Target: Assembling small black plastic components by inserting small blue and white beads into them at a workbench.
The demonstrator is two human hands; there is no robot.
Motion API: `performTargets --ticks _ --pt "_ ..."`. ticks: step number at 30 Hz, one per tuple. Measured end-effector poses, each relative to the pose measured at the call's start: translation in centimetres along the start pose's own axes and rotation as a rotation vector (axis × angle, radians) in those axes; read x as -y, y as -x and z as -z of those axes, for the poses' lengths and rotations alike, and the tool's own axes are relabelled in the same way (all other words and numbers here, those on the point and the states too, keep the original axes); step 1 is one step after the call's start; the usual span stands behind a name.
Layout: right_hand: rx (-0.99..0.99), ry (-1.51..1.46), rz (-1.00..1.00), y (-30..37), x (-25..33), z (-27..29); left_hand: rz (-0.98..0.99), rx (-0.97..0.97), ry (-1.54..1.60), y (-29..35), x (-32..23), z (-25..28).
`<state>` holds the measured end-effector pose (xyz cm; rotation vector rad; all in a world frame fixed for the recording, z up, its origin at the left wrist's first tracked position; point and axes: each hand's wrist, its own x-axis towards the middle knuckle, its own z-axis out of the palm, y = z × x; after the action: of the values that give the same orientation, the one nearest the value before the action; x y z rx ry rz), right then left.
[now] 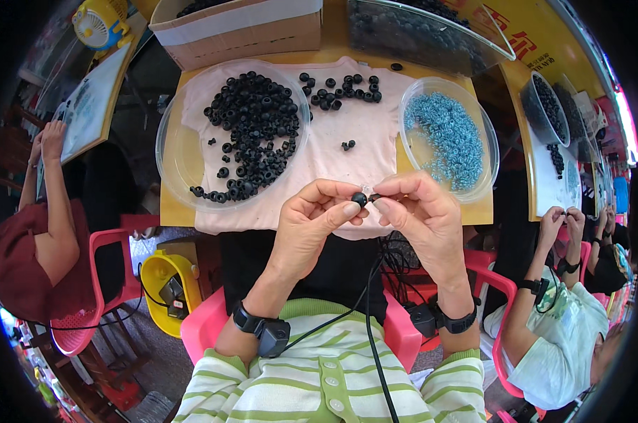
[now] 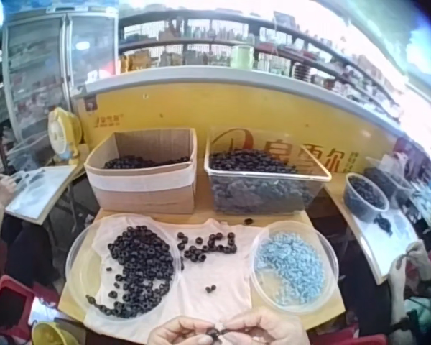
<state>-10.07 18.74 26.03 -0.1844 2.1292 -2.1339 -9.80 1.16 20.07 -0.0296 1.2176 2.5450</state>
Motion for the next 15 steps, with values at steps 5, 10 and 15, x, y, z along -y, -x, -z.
performTargets --ticks 5,10,15 --pt "0.035 0.131 0.102 -0.27 -0.33 0.3 -0.01 0.007 0.008 0.16 -0.08 -0.19" --pt "0.04 0.254 0.237 -0.4 -0.49 0.08 0.011 0.015 0.036 0.22 -0.11 -0.28" --pt "-0.023 0.207 0.159 -0.43 -0.6 -0.34 0.092 0.063 0.222 0.03 0.24 0.19"
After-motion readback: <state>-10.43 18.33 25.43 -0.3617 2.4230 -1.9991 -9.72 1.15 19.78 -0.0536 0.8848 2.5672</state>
